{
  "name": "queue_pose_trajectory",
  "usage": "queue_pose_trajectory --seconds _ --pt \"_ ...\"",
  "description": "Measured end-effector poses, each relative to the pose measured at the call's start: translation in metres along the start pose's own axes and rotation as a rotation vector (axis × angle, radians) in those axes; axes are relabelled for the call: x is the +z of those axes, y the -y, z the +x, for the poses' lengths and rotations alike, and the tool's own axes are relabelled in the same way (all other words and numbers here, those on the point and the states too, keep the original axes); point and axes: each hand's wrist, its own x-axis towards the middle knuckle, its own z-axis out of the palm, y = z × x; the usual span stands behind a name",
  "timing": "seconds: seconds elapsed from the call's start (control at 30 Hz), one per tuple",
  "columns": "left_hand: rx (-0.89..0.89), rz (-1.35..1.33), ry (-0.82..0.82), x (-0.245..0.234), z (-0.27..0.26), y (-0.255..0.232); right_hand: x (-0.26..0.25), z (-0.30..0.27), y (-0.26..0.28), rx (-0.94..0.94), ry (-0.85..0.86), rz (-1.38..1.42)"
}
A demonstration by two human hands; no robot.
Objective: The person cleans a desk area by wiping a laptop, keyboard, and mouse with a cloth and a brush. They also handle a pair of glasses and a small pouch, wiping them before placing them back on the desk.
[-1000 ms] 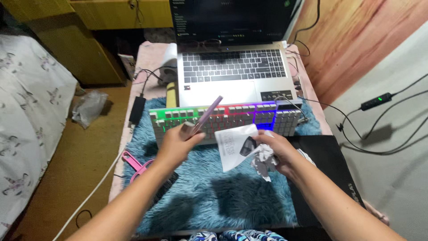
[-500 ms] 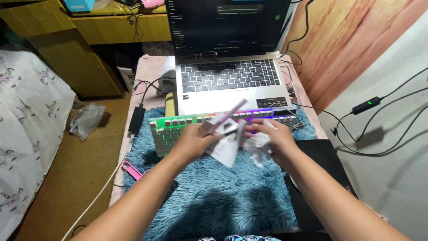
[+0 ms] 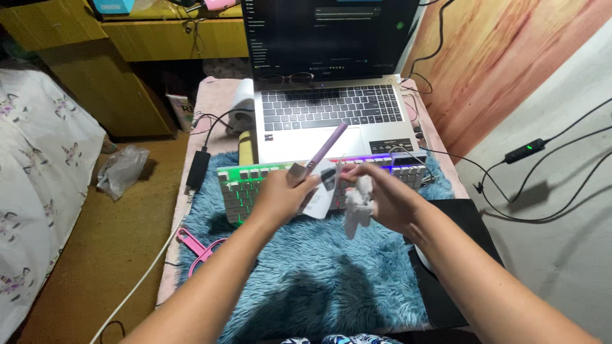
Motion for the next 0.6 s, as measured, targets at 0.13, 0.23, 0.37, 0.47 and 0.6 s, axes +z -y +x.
queue_pose_trajectory --seconds 0.13,0.23,0.37,0.47,0.6 --pt "0.005 0.184 -0.071 0.005 -0.006 -0.015 0.025 -0.012 0.012 -0.044 0.150 -0.064" --pt "-0.051 0.218 -0.026 0.002 -0.021 -0.029 0.036 -0.012 0.013 -0.005 0.119 -0.064" --pt "-0.101 0.423 0.105 -0.007 -0.038 -0.049 0.041 -0.008 0.006 -0.039 0.132 -0.054" --pt "-0.042 0.510 0.142 -0.004 -0.040 -0.058 0.038 -0.003 0.001 -0.001 0.065 -0.278" --pt "-0.016 0.541 0.195 0.003 -0.032 -0.052 0.030 0.001 0.001 -0.015 0.113 -0.220"
